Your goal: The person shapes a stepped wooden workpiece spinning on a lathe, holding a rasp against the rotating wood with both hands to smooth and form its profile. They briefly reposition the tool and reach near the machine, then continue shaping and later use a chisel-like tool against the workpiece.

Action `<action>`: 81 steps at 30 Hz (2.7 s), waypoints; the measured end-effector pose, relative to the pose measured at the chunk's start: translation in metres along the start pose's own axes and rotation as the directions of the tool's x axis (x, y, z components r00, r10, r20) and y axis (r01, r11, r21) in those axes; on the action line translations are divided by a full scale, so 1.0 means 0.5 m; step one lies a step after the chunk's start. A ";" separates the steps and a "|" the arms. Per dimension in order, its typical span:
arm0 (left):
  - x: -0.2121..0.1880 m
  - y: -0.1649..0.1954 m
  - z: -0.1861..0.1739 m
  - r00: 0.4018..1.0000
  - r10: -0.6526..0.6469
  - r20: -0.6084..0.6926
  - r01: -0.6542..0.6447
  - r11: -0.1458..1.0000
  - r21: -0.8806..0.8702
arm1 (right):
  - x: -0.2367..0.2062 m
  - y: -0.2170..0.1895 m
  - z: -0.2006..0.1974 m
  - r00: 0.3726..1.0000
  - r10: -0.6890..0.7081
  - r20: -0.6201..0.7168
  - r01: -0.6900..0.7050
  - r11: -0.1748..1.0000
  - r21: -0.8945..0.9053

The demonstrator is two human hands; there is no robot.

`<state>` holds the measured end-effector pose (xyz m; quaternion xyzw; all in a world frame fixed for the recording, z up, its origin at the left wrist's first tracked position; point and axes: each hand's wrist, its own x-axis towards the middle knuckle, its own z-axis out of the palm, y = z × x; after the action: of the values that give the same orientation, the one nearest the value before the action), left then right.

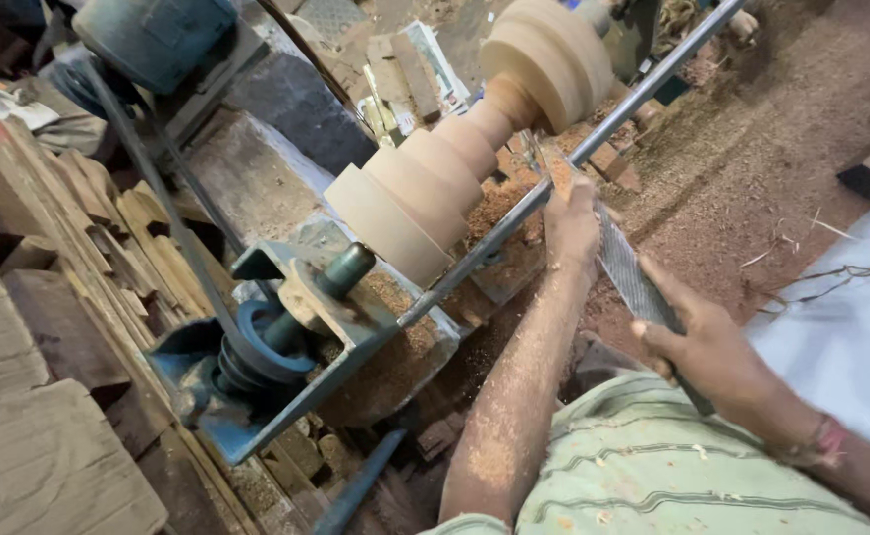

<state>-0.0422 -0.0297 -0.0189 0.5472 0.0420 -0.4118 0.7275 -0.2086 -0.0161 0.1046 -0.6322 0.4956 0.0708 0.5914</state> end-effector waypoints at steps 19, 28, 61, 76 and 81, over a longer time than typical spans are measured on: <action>0.082 0.024 0.078 0.997 0.037 -0.070 -0.012 0.946 0.325 | 0.117 0.040 -0.150 0.997 -0.045 0.065 0.050 0.995 -0.088; 0.130 -0.026 0.124 0.972 0.209 -0.110 -0.180 0.956 0.233 | 0.196 0.040 -0.258 0.988 0.030 0.150 0.048 0.871 -0.489; 0.113 -0.010 0.049 0.870 0.492 -0.024 -0.465 0.837 0.289 | 0.152 0.077 -0.133 0.990 -0.133 0.034 0.138 0.954 -0.265; 0.104 -0.021 0.129 0.871 0.460 -0.172 -0.432 0.884 0.180 | 0.220 0.018 -0.298 0.965 -0.116 0.235 0.228 0.815 -0.533; 0.112 -0.014 0.123 0.872 0.471 -0.131 -0.467 0.882 0.058 | 0.216 0.042 -0.278 0.871 -0.417 0.258 0.487 0.800 -0.351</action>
<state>-0.0341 -0.1121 -0.0285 0.5776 -0.0455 -0.1839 0.7940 -0.2385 -0.1845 0.0578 -0.8324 0.2527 0.0811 0.4865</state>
